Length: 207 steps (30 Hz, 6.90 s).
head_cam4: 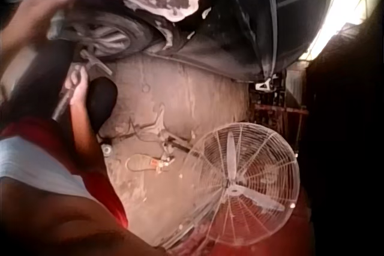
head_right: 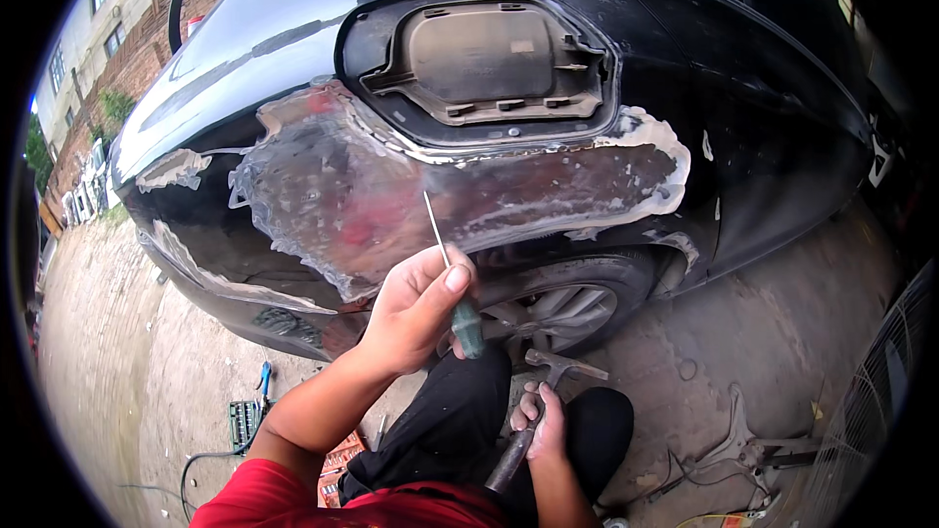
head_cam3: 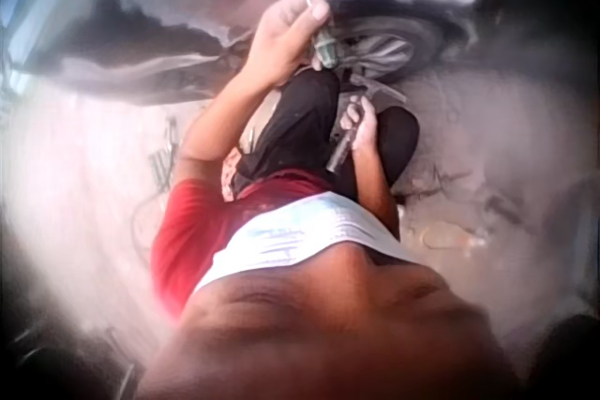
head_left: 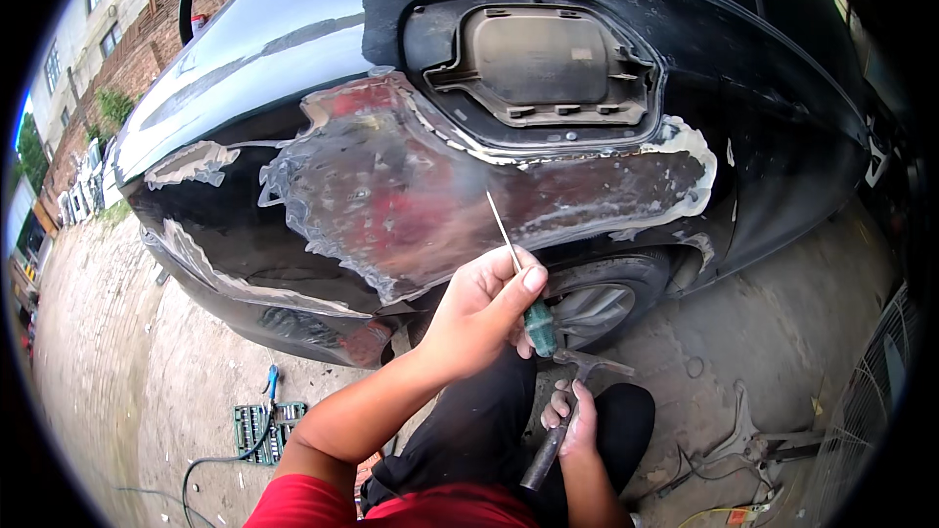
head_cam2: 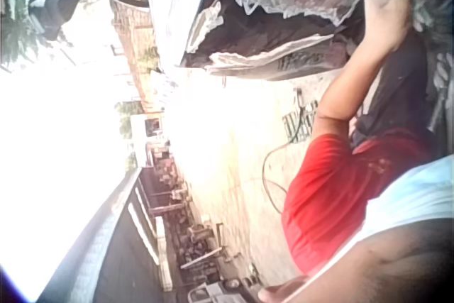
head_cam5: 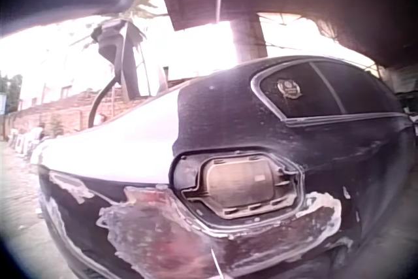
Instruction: The person uses a hammer and a chisel to chip away at the rear bumper of a black car, removing old filler and paint. They repeatedly strike the chisel to break up the material and occasionally wipe the area with their hand to clear debris.
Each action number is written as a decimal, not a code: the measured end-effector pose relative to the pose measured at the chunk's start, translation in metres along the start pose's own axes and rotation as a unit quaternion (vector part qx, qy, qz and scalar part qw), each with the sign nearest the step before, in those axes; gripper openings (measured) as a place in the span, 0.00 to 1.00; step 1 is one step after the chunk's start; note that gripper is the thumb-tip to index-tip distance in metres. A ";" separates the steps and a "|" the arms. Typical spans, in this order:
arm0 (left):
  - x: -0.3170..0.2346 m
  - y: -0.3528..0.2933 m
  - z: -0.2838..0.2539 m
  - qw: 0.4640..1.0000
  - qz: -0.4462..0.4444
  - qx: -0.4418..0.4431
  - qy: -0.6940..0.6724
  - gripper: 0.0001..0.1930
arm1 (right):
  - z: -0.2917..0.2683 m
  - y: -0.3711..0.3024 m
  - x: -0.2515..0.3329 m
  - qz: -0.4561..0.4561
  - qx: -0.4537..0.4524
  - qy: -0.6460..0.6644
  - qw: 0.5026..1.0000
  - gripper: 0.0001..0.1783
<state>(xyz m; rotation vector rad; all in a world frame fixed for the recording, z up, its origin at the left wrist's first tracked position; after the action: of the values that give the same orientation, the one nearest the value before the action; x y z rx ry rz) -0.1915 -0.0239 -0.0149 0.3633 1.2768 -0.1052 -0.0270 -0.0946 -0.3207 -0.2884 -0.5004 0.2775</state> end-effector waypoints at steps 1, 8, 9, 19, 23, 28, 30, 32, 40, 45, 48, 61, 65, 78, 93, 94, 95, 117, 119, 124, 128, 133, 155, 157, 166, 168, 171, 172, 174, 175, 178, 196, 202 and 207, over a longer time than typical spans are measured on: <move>0.001 -0.001 0.000 1.000 0.003 -0.003 0.000 0.14 | -0.001 0.000 0.001 -0.002 -0.001 -0.001 1.000 0.16; 0.034 -0.025 -0.013 1.000 -0.009 -0.003 0.016 0.12 | -0.003 -0.001 0.005 -0.014 -0.003 -0.015 1.000 0.18; 0.039 -0.033 -0.017 1.000 -0.013 -0.004 0.022 0.12 | -0.002 0.000 0.003 -0.011 0.000 -0.028 1.000 0.18; 0.034 -0.096 -0.049 0.964 -0.006 -0.038 0.264 0.10 | -0.003 0.000 0.004 -0.012 0.013 -0.015 1.000 0.18; 0.007 -0.119 -0.075 0.938 0.126 -0.097 0.308 0.10 | -0.012 0.003 0.003 -0.007 0.014 -0.015 1.000 0.20; -0.030 -0.143 -0.106 0.831 0.255 -0.155 0.470 0.13 | -0.019 0.007 0.002 -0.013 0.003 -0.036 0.999 0.21; -0.027 -0.151 -0.124 0.871 0.206 -0.180 0.408 0.15 | -0.016 0.007 -0.002 -0.007 -0.010 -0.048 0.999 0.20; -0.032 -0.158 -0.133 0.869 0.205 -0.189 0.409 0.17 | -0.014 0.006 -0.004 -0.009 -0.020 -0.061 0.998 0.20; -0.015 -0.163 -0.158 0.901 0.155 -0.182 0.363 0.21 | -0.012 -0.001 -0.007 -0.020 -0.035 -0.081 0.996 0.19; -0.011 -0.160 -0.160 0.883 0.209 -0.176 0.382 0.22 | -0.015 0.000 -0.008 -0.020 -0.037 -0.069 0.997 0.19; -0.006 -0.158 -0.159 0.910 0.139 -0.177 0.347 0.23 | -0.014 0.000 -0.008 -0.025 -0.042 -0.074 0.996 0.19; -0.001 -0.129 -0.116 0.951 0.048 -0.140 0.272 0.20 | -0.010 0.004 -0.011 -0.007 -0.022 -0.046 0.999 0.18; 0.013 -0.095 -0.076 0.995 -0.036 -0.033 0.090 0.12 | -0.010 0.005 -0.010 -0.001 -0.018 -0.048 0.999 0.18; -0.065 0.043 -0.009 0.993 0.099 0.001 -0.062 0.18 | -0.023 0.009 0.000 -0.013 -0.045 -0.042 0.998 0.20; -0.073 0.048 -0.008 0.979 0.132 0.019 -0.157 0.20 | 0.031 -0.027 0.038 -0.159 0.009 -0.156 0.975 0.13; -0.075 0.046 -0.005 0.977 0.137 0.028 -0.159 0.20 | 0.042 -0.034 0.045 -0.186 0.030 -0.162 0.969 0.11; -0.078 0.044 -0.003 0.975 0.141 0.024 -0.168 0.19 | 0.053 -0.040 0.052 -0.208 0.051 -0.179 0.960 0.12; -0.077 0.046 -0.004 0.936 0.215 -0.026 -0.278 0.13 | 0.290 -0.117 0.116 -0.503 0.265 -0.441 0.695 0.23; -0.076 0.046 -0.003 0.935 0.212 -0.031 -0.281 0.13 | 0.303 -0.122 0.113 -0.544 0.280 -0.460 0.644 0.24; -0.076 0.048 -0.007 0.935 0.219 -0.050 -0.274 0.13 | 0.310 -0.107 0.103 -0.551 0.267 -0.516 0.599 0.26; -0.077 0.045 -0.006 0.940 0.208 -0.034 -0.269 0.13 | 0.313 -0.108 0.100 -0.545 0.257 -0.491 0.629 0.29; -0.079 0.048 -0.007 0.939 0.220 -0.046 -0.261 0.13 | 0.312 -0.102 0.099 -0.517 0.242 -0.496 0.655 0.29; -0.080 0.050 -0.010 0.950 0.223 -0.098 -0.195 0.13 | 0.313 -0.096 0.103 -0.519 0.260 -0.325 0.747 0.29; -0.080 0.050 -0.011 0.953 0.219 -0.104 -0.182 0.13 | 0.314 -0.088 0.097 -0.496 0.259 -0.351 0.751 0.28; -0.059 0.036 -0.009 0.971 0.177 -0.083 -0.138 0.13 | 0.287 -0.071 0.089 -0.442 0.251 -0.349 0.787 0.28; -0.062 0.037 -0.009 0.968 0.182 -0.089 -0.147 0.13 | 0.283 -0.070 0.089 -0.426 0.257 -0.332 0.802 0.26; -0.069 0.045 -0.011 0.963 0.202 -0.093 -0.155 0.13 | 0.289 -0.074 0.088 -0.442 0.254 -0.370 0.777 0.28; -0.073 0.047 -0.011 0.962 0.201 -0.093 -0.160 0.13 | 0.289 -0.075 0.089 -0.443 0.256 -0.370 0.776 0.28; -0.077 0.048 -0.009 0.962 0.192 -0.094 -0.167 0.14 | 0.291 -0.078 0.090 -0.445 0.260 -0.368 0.774 0.28; -0.078 0.047 -0.008 0.962 0.197 -0.093 -0.166 0.14 | 0.292 -0.080 0.091 -0.449 0.261 -0.368 0.771 0.28; -0.077 0.046 -0.007 0.960 0.198 -0.094 -0.173 0.15 | 0.296 -0.085 0.095 -0.462 0.260 -0.377 0.759 0.29; -0.077 0.041 -0.008 0.957 0.205 -0.092 -0.182 0.15 | 0.316 -0.101 0.103 -0.530 0.260 -0.371 0.717 0.29; -0.081 0.040 -0.002 0.945 0.192 -0.095 -0.247 0.15 | 0.326 -0.104 0.099 -0.523 0.268 -0.395 0.706 0.29; -0.086 0.040 0.001 0.936 0.197 -0.085 -0.279 0.15 | 0.323 -0.108 0.103 -0.527 0.259 -0.415 0.695 0.29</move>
<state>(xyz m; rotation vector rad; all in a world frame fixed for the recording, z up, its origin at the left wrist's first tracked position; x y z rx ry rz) -0.2052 0.0026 0.0748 0.3977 0.6269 0.2299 -0.0833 -0.0957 0.0304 0.7523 -1.3628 -0.6383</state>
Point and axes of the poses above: each hand's wrist, its own y-axis towards the middle knuckle, its own z-axis out of the palm, x = y × z, the point moved 10 cm from there along y, towards the middle knuckle, and after that the axes turned 4 degrees about y, right-handed, at the moved point
